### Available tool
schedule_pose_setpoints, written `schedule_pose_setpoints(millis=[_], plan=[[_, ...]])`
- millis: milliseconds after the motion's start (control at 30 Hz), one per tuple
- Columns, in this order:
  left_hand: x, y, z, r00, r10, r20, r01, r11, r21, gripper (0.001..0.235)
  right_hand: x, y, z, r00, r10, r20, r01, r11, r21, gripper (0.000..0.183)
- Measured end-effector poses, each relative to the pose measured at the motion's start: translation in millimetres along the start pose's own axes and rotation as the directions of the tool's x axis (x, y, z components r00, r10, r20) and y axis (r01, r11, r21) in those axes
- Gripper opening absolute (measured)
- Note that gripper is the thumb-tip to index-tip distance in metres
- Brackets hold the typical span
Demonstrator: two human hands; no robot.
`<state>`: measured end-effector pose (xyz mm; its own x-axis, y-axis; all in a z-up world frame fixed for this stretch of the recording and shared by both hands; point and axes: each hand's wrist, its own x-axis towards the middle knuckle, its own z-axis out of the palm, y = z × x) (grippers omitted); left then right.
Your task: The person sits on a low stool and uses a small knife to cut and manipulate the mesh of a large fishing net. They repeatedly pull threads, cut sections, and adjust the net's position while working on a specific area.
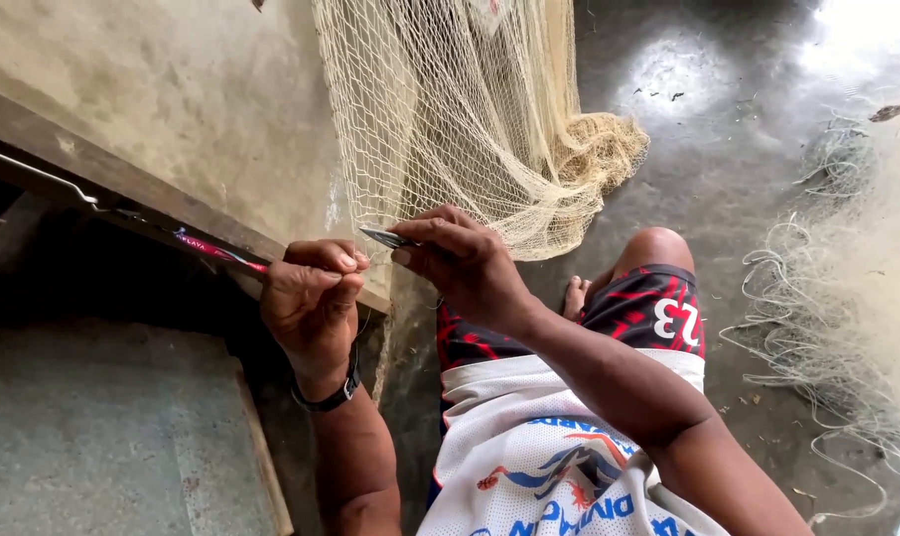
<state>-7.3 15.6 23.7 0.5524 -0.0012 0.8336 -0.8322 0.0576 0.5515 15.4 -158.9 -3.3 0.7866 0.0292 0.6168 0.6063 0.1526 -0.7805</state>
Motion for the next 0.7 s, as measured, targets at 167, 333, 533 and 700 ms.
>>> schedule_pose_setpoints(millis=[167, 333, 533, 700], plan=[[0.5, 5.1, 2.0, 1.000, 0.011, 0.006, -0.011, 1.000, 0.026, 0.017, -3.8, -1.8, -0.8, 1.000, 0.006, 0.014, -0.007, 0.999, 0.040, 0.024], [1.7, 6.6, 5.3, 1.000, 0.009, 0.005, -0.009, 0.999, 0.031, 0.018, -3.8, -6.2, -0.2, 1.000, 0.014, 0.018, -0.015, 0.998, 0.060, 0.024], [1.6, 6.3, 3.4, 1.000, 0.010, 0.013, -0.011, 0.999, 0.052, 0.018, -0.2, -4.8, 2.4, 1.000, 0.017, 0.019, -0.018, 0.998, 0.056, 0.024], [6.6, 12.2, 6.8, 0.999, 0.020, 0.034, -0.024, 0.992, 0.122, 0.017, -0.3, -9.8, 4.0, 0.999, -0.041, -0.013, 0.042, 0.995, 0.090, 0.022]])
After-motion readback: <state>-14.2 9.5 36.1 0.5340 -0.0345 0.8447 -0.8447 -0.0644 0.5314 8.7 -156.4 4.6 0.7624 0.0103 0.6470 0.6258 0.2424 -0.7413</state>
